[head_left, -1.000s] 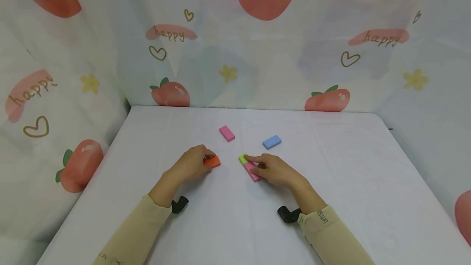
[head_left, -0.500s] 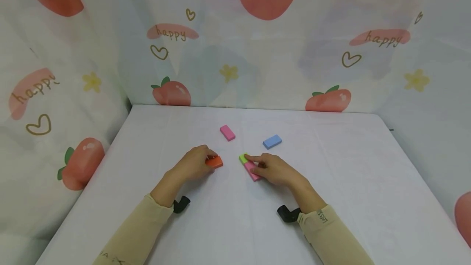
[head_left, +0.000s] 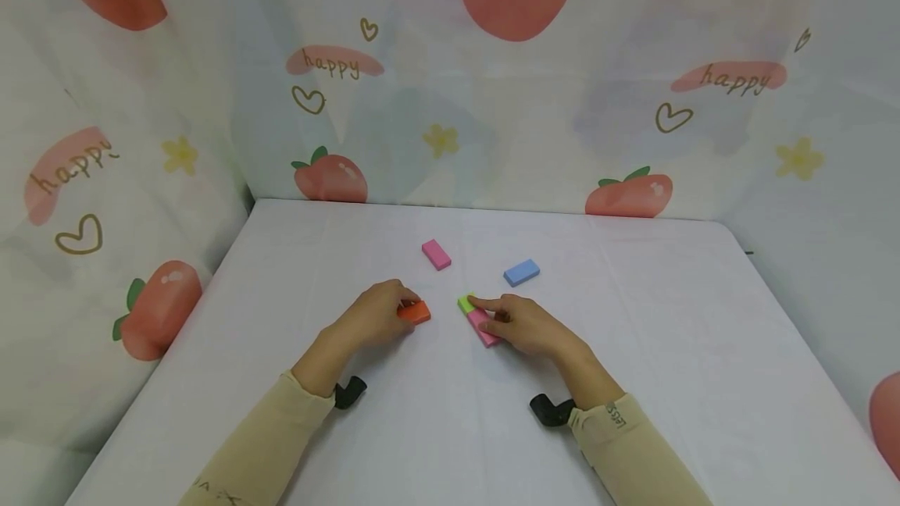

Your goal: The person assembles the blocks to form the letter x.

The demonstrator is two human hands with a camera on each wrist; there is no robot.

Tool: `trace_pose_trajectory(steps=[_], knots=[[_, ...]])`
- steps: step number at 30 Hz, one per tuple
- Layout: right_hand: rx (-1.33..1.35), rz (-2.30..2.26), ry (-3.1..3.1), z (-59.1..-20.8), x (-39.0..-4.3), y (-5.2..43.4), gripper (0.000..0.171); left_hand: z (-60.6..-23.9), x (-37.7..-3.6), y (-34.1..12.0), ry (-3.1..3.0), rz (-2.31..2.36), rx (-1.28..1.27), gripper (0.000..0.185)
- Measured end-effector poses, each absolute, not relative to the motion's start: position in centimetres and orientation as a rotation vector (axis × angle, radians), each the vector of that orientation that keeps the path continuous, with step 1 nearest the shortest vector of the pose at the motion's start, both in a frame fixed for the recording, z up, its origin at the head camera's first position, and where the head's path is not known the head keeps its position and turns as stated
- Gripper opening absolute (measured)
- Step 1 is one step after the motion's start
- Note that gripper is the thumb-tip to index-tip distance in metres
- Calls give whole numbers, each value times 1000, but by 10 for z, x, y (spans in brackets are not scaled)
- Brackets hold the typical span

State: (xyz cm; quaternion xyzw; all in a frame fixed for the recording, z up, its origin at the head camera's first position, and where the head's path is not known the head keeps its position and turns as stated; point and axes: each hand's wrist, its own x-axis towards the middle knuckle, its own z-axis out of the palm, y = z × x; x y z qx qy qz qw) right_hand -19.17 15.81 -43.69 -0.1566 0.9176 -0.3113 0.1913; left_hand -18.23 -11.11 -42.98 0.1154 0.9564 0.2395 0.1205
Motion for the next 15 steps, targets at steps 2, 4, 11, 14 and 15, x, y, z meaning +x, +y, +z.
trace_pose_trajectory(steps=[2, 4, 11, 14, 15], knots=[[-443, -874, 2579, -437, -192, 158, 46, -429, -182, -110, 2793, 700, 345, 42], [-447, -875, 2579, -437, -192, 158, 46, -428, -181, -109, 2791, 707, 347, 42], [-450, -881, 2571, -438, -192, 159, 47, -426, -180, -109, 2789, 709, 351, 42], [-456, -883, 2578, -438, -192, 159, 47, -427, -181, -109, 2797, 712, 365, 42], [-460, -883, 2580, -438, -192, 159, 47, -427, -181, -109, 2799, 712, 369, 42]])
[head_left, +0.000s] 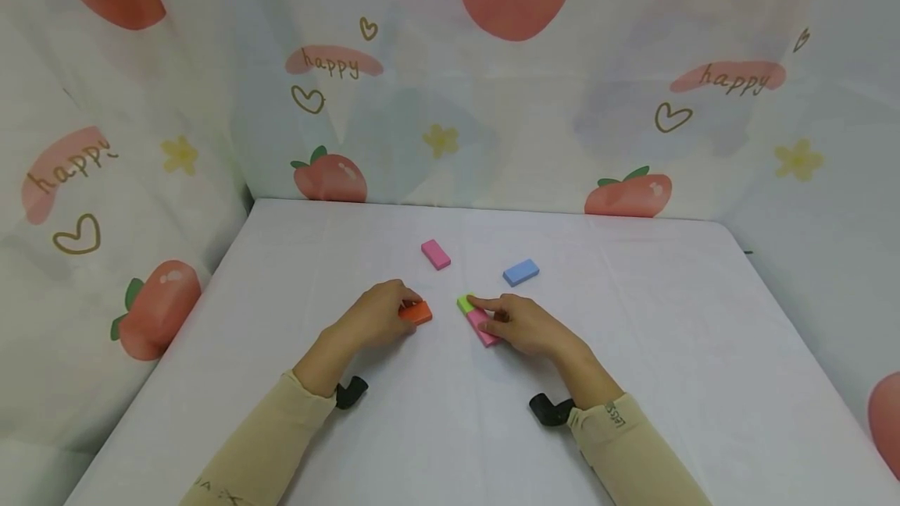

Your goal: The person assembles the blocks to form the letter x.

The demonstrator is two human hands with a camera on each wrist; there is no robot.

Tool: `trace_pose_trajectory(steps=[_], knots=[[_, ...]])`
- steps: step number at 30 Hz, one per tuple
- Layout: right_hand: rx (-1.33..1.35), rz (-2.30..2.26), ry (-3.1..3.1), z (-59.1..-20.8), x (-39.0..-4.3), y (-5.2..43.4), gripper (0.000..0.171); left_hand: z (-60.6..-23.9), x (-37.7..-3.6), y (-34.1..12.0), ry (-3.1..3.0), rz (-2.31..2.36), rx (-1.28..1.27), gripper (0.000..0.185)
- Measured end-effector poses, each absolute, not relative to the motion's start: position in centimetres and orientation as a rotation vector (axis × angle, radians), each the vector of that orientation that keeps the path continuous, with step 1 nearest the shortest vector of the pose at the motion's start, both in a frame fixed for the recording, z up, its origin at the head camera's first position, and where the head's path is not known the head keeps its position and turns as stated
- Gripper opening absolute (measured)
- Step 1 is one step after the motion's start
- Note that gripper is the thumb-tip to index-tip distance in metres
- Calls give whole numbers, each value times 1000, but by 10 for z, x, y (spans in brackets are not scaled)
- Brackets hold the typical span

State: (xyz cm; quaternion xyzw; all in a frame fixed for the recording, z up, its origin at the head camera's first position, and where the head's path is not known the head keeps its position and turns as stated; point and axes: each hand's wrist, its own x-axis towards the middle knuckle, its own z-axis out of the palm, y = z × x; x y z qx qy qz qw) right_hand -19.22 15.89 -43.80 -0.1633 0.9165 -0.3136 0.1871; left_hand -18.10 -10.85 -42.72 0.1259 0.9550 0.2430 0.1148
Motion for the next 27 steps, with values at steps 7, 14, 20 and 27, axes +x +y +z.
trace_pose_trajectory(steps=[7, 14, 20, 27], knots=[[-465, -886, 2584, -439, -193, 159, 47, -429, -182, -108, 2804, 710, 381, 42], [-456, -863, 2586, -440, -193, 160, 47, -430, -182, -105, 2791, 731, 370, 42], [-456, -859, 2590, -439, -193, 159, 46, -430, -182, -102, 2795, 722, 378, 42], [-441, -858, 2584, -439, -193, 159, 47, -430, -182, -99, 2786, 729, 387, 43]])
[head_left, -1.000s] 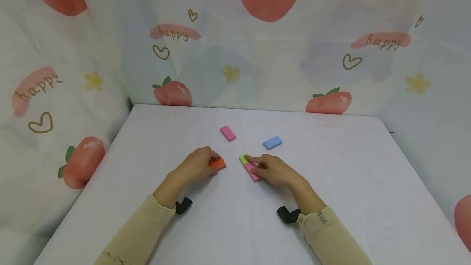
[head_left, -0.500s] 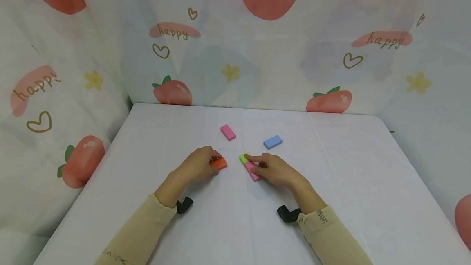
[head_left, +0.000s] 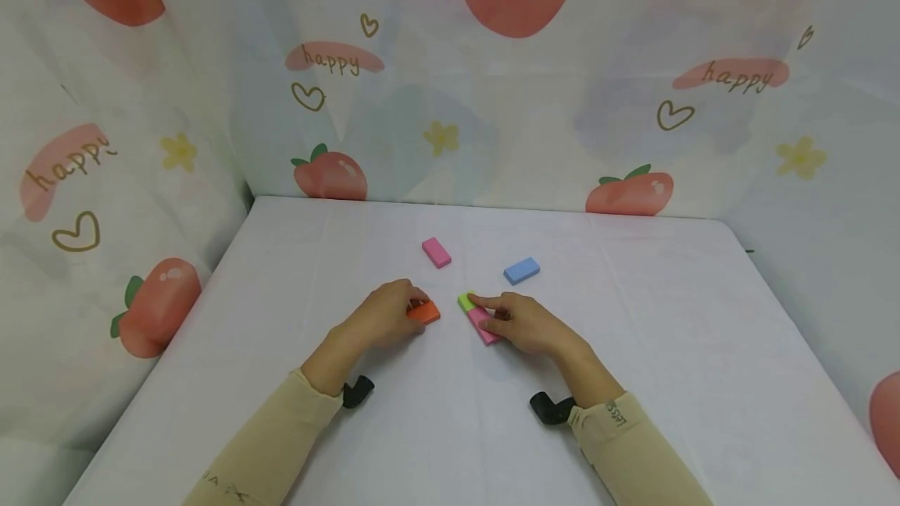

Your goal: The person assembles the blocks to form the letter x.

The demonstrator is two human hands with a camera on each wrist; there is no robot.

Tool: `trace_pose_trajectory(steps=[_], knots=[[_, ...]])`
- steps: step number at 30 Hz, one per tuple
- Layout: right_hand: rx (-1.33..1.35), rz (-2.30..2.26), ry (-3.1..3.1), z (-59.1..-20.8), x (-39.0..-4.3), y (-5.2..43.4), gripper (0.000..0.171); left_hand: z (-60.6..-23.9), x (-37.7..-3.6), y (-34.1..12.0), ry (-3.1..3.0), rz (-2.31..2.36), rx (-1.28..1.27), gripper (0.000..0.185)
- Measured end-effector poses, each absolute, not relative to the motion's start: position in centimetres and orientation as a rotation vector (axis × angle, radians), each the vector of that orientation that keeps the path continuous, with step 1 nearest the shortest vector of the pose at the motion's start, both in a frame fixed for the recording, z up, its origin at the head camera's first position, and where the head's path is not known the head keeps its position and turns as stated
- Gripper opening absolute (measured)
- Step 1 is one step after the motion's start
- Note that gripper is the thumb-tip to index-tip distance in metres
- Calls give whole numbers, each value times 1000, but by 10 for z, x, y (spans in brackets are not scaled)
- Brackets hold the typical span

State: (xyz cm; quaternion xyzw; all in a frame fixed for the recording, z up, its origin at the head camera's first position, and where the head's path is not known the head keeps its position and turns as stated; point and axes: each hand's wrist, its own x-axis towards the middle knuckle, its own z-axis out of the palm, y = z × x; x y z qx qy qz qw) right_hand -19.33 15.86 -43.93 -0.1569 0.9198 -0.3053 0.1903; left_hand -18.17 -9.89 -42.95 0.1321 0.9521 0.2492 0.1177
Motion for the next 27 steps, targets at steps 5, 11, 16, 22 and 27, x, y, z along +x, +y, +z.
trace_pose_trajectory(steps=[5, 11, 16, 22, 27], knots=[[-433, -862, 2581, -439, -194, 159, 47, -430, -182, -96, 2773, 738, 385, 44], [-432, -859, 2581, -440, -195, 159, 47, -430, -182, -93, 2777, 732, 389, 45], [-429, -861, 2582, -441, -194, 158, 47, -430, -181, -89, 2783, 713, 376, 45], [-428, -865, 2581, -439, -193, 158, 47, -430, -181, -84, 2782, 713, 347, 46], [-444, -860, 2586, -437, -193, 158, 46, -430, -182, -81, 2786, 722, 376, 44]])
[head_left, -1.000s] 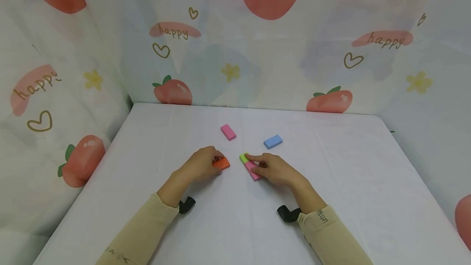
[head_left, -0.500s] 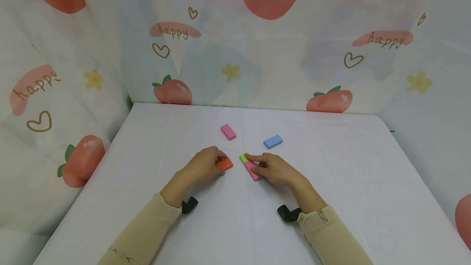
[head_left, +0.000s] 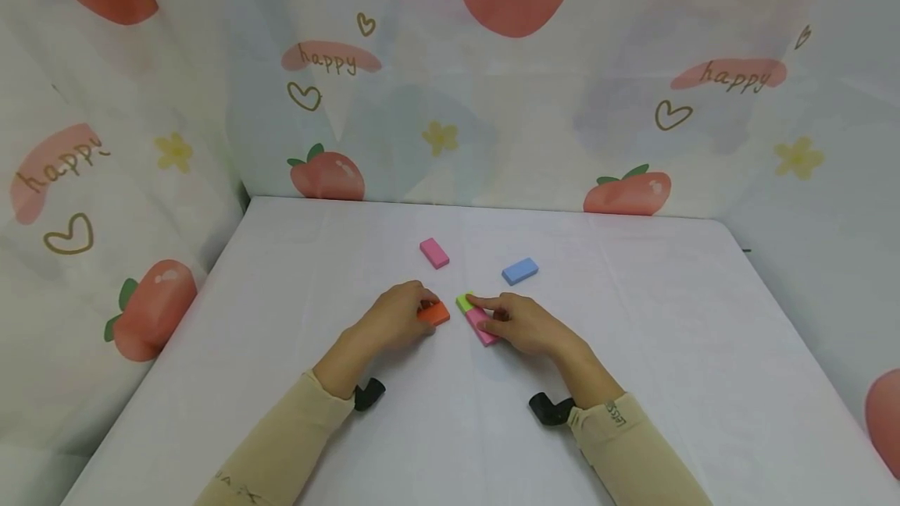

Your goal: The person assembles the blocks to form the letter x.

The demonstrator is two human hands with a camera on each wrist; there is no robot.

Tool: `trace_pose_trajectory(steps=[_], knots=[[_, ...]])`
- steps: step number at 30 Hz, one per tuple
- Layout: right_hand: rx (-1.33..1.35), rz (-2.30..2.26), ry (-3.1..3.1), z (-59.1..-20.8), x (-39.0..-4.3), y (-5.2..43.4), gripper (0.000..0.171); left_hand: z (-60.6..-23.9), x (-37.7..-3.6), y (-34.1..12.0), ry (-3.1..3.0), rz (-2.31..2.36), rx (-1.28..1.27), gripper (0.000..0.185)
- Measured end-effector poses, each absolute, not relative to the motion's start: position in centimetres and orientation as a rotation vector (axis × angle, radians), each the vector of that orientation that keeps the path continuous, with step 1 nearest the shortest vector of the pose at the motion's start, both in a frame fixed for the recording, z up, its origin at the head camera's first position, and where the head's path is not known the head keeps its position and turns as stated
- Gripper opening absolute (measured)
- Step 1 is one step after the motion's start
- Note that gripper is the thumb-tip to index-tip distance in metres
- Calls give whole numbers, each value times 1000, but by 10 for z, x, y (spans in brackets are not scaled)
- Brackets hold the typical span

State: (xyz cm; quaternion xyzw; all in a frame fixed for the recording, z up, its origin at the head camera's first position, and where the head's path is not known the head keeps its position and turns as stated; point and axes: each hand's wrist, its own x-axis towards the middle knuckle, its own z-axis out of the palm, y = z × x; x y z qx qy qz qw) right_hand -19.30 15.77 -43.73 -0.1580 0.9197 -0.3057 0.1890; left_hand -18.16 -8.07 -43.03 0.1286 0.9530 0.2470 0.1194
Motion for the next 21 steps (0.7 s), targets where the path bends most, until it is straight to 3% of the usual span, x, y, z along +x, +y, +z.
trace_pose_trajectory(steps=[21], knots=[[-421, -875, 2570, -439, -193, 160, 47, -430, -189, -69, 2761, 730, 367, 42]])
